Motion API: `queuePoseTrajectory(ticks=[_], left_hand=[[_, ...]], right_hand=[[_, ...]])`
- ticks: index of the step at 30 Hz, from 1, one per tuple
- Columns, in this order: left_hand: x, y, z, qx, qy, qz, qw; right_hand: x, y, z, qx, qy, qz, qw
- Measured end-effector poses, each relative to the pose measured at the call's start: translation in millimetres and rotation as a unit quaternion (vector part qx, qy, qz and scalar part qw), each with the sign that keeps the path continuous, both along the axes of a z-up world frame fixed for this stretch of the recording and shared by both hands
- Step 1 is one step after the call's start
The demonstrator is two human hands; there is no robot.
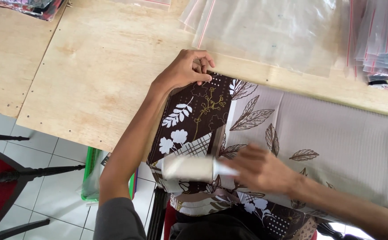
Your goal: A person uses a lint roller to remove debris from a piece of patterned fabric on a wooden workbench.
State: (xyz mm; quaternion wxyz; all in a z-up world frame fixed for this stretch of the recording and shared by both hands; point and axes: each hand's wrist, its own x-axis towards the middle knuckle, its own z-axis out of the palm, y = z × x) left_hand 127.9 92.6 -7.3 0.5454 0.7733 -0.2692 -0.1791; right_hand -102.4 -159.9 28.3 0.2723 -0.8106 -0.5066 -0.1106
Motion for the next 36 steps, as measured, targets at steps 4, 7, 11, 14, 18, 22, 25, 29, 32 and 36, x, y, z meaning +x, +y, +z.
queuePoseTrajectory(ticks=[4, 7, 11, 14, 18, 22, 25, 29, 32, 36], left_hand=[[-3, -1, -2, -0.008, -0.006, 0.008, 1.0], [-1, 0, -2, -0.014, -0.004, 0.01, 1.0], [-2, 4, 0, -0.046, 0.022, -0.004, 0.999], [10, 8, -11, -0.074, 0.048, -0.017, 0.996], [11, 14, -1, -0.11, 0.094, -0.041, 0.989], [18, 16, -15, -0.162, 0.134, -0.029, 0.977], [16, 16, -8, -0.157, 0.116, -0.054, 0.979], [18, 15, -4, -0.097, 0.079, -0.081, 0.989], [19, 15, -11, -0.111, 0.085, -0.071, 0.988], [23, 13, -14, -0.124, 0.094, -0.078, 0.985]], right_hand=[[29, -19, -22, -0.021, 0.014, -0.098, 0.995], [23, -13, -14, -0.043, -0.009, -0.12, 0.992], [4, -4, -5, -0.038, 0.013, -0.032, 0.999], [26, -1, -8, -0.03, 0.037, -0.052, 0.997], [82, 15, -36, 0.004, -0.027, -0.148, 0.989], [52, 46, -32, 0.009, -0.048, -0.085, 0.995], [20, 45, -26, -0.011, -0.066, -0.006, 0.998], [28, 39, -27, -0.027, -0.047, 0.013, 0.998], [56, 32, -26, -0.013, -0.066, -0.06, 0.996], [35, 42, -21, -0.007, -0.062, 0.011, 0.998]])
